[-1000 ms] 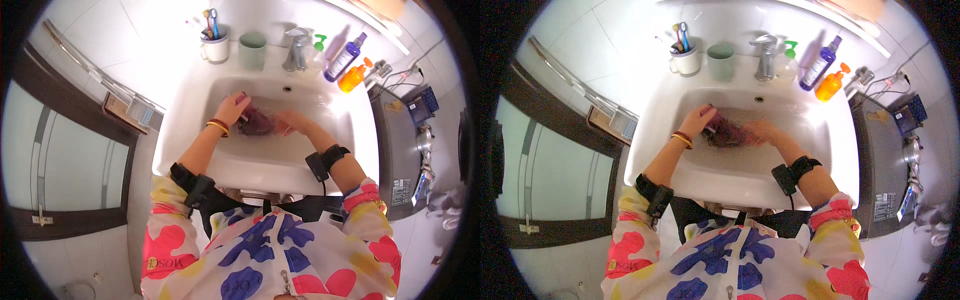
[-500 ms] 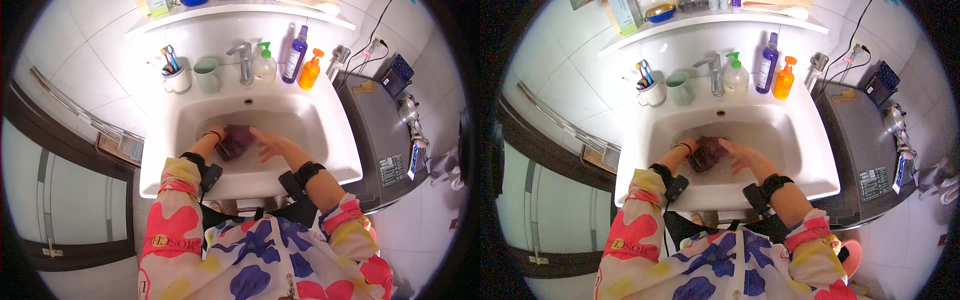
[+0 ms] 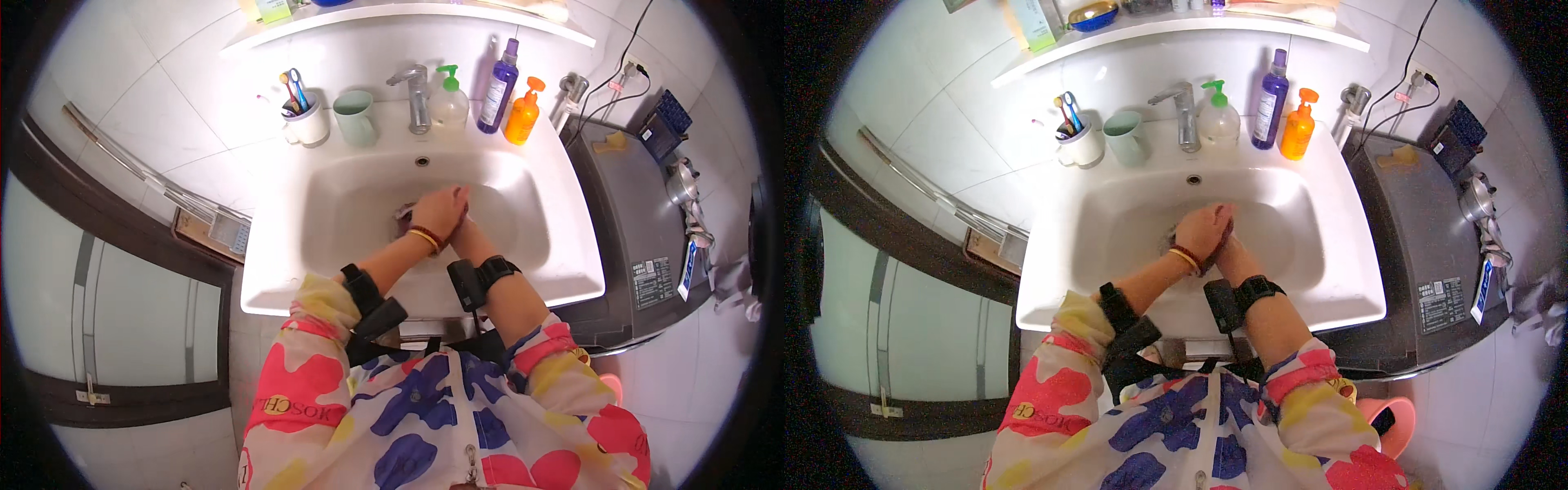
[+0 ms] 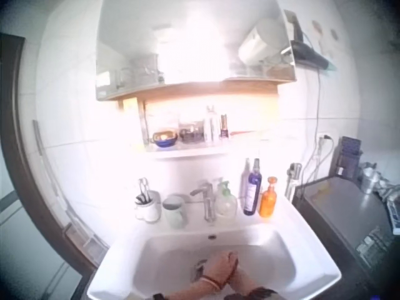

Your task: Hand-washing clothes in a bathroom sink and rinsing them.

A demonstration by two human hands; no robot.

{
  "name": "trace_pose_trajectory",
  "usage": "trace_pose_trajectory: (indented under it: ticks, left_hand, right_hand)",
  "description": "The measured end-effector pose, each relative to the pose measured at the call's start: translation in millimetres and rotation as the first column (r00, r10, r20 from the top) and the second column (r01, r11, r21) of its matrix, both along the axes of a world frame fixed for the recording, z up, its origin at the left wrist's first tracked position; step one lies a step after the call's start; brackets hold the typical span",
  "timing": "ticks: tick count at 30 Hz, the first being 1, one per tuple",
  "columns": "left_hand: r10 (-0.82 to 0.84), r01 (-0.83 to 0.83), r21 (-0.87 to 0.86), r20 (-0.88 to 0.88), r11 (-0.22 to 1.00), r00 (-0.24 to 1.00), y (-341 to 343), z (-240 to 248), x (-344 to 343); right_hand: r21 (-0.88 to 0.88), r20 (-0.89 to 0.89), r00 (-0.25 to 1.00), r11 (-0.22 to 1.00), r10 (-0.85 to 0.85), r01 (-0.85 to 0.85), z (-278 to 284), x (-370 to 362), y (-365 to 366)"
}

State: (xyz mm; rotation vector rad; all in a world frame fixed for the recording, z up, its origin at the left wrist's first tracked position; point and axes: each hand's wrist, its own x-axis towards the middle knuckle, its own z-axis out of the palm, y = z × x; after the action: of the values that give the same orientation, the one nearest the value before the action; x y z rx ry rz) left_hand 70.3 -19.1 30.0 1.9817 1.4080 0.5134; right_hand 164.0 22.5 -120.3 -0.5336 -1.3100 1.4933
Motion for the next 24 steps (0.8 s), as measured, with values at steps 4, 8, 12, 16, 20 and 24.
trace_pose_trajectory:
  ticks: [4, 8, 12, 16, 20, 24]
  left_hand:
    - [0.006, 0.073, 0.376, -0.205, 0.924, 0.979, 79.3, -82.9, -43.0]
    - [0.163, -0.130, 0.104, -0.464, 0.986, 0.871, 87.8, -99.3, -137.1]
    - [0.297, -0.199, 0.220, -0.669, 0.955, 0.682, 57.8, -58.5, -92.0]
    - [-0.028, 0.220, 0.407, -0.428, 0.887, 0.904, 51.7, -124.1, -91.1]
    - [-0.222, 0.139, -0.174, -0.764, 0.975, 0.605, 80.9, -98.1, -84.7]
    - [-0.074, -0.047, -0.216, -0.518, 0.975, 0.852, 78.3, -79.3, -88.0]
  right_hand:
    - [0.123, 0.267, 0.951, 0.985, -0.153, 0.124, -10.8, 3.4, 30.3]
    - [-0.680, -0.110, 0.964, 0.726, -0.243, 0.105, 43.6, -20.6, 9.7]
    - [-0.611, 0.375, 0.869, 0.619, -0.323, 0.493, 85.4, 37.8, -7.9]
    - [-0.562, 0.584, 0.811, 0.704, -0.035, 0.435, 113.9, 12.7, -20.9]
    - [-0.641, 0.487, 0.873, 0.672, -0.019, 0.371, 106.1, 34.2, -18.8]
    - [-0.712, 0.374, 0.923, 0.609, -0.093, 0.350, 129.6, 16.5, -39.6]
